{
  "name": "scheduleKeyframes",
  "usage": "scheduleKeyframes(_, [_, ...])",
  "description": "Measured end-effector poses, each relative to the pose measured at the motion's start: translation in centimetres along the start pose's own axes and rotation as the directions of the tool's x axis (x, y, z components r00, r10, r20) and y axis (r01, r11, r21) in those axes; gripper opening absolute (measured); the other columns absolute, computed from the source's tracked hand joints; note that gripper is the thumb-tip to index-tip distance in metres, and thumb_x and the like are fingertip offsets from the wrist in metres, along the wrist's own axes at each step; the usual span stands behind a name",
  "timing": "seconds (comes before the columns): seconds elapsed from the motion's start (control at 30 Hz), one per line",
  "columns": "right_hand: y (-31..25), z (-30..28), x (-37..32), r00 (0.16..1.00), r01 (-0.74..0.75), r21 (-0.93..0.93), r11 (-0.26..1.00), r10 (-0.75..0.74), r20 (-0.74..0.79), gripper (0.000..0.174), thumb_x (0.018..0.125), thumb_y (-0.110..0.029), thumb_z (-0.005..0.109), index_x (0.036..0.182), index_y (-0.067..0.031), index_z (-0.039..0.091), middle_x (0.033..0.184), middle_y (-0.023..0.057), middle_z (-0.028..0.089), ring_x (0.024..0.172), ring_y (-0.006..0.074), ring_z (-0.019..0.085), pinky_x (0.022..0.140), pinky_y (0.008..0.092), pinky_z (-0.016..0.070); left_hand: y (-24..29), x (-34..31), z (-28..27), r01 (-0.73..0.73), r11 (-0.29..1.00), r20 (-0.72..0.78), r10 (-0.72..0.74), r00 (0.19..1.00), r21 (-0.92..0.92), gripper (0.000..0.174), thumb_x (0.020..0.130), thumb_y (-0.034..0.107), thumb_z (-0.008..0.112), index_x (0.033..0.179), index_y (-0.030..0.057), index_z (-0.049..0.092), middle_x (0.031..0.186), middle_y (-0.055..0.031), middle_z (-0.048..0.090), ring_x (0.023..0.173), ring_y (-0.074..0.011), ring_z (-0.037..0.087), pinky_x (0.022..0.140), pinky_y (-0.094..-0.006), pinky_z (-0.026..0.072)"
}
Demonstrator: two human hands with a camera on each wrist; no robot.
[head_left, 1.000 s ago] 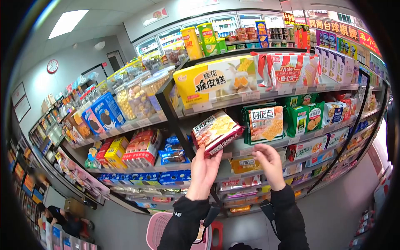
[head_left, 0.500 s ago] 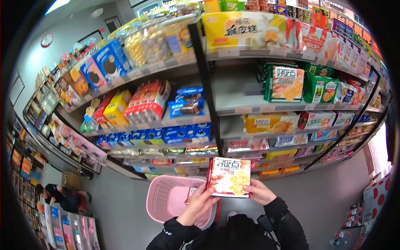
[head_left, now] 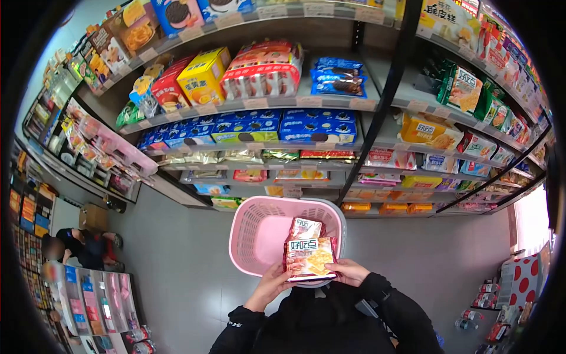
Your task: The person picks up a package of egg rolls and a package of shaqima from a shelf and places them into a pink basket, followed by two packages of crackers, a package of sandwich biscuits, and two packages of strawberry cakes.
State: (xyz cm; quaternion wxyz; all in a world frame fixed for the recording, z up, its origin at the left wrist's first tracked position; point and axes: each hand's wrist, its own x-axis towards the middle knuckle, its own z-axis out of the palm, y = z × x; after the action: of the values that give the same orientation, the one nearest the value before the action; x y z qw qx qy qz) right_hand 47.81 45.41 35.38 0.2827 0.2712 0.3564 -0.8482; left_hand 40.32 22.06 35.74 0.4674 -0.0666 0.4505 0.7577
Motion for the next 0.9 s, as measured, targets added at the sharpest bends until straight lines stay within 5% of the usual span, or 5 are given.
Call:
scheduleKeyframes(0.47, [4.1, 1.9, 8.2, 0.891, 0.131, -0.360, 0.924, -0.269, -0.365, 0.058, 0.073, -0.023, 0.063, 0.120, -0.0066, 0.032, 0.082, 0.0042, 0.047, 0.065, 0.0096, 0.048, 0.049, 0.0218, 0.0402, 2.1, 2.7, -7.3, 0.178, 0.983, -0.103, -0.173, 0.980, 0.041, 0.040, 0.079, 0.010, 0.053, 0.113, 0.0022, 0.036, 0.104, -0.0090, 0.049, 0.086, -0.0197, 0.055, 0.070, -0.0317, 0.0499])
scheduleKeyframes(0.67, [3.8, -2.0, 12.3, 0.898, 0.102, -0.277, 0.955, -0.209, -0.388, 0.037, 0.078, -0.015, 0.055, 0.111, -0.0008, 0.045, 0.091, 0.0071, 0.054, 0.079, 0.0119, 0.054, 0.060, 0.0240, 0.0454, 2.2, 7.4, -8.2, 0.333, 0.938, -0.139, -0.318, 0.938, 0.098, 0.043, 0.079, 0.010, 0.050, 0.117, 0.0006, 0.033, 0.104, -0.0132, 0.048, 0.087, -0.0240, 0.054, 0.075, -0.0345, 0.0465])
scheduleKeyframes(0.8, [2.5, -4.0, 14.3, 0.867, 0.170, -0.633, 0.755, -0.420, -0.268, 0.033, 0.074, -0.012, 0.054, 0.104, 0.0012, 0.051, 0.088, 0.0106, 0.056, 0.084, 0.0205, 0.052, 0.075, 0.0295, 0.0415, 1.7, 10.2, -8.0, 0.344, 0.936, -0.154, -0.329, 0.932, 0.080, 0.041, 0.078, 0.006, 0.049, 0.116, -0.0015, 0.034, 0.103, -0.0112, 0.050, 0.093, -0.0223, 0.052, 0.076, -0.0347, 0.0458])
scheduleKeyframes(0.87, [2.2, -4.3, 14.9, 0.790, 0.037, -0.920, 0.389, -0.575, -0.212, 0.040, 0.069, -0.016, 0.056, 0.107, -0.0046, 0.051, 0.086, 0.0164, 0.054, 0.092, 0.0279, 0.045, 0.082, 0.0336, 0.0366, 1.2, 11.9, -8.4, 0.301, 0.903, -0.170, -0.260, 0.951, 0.305, 0.039, 0.078, 0.005, 0.049, 0.115, -0.0026, 0.037, 0.101, -0.0088, 0.052, 0.089, -0.0179, 0.052, 0.073, -0.0286, 0.0448])
scheduleKeyframes(0.9, [2.8, -5.0, 15.9, 0.762, 0.030, -0.878, 0.478, -0.579, -0.289, 0.042, 0.065, -0.018, 0.057, 0.106, -0.0085, 0.053, 0.086, 0.0193, 0.053, 0.095, 0.0331, 0.039, 0.085, 0.0363, 0.0331, 1.1, 12.8, -8.6, 0.315, 0.899, -0.173, -0.274, 0.946, 0.304, 0.039, 0.078, 0.005, 0.049, 0.115, -0.0026, 0.037, 0.101, -0.0088, 0.052, 0.089, -0.0179, 0.052, 0.073, -0.0286, 0.0448])
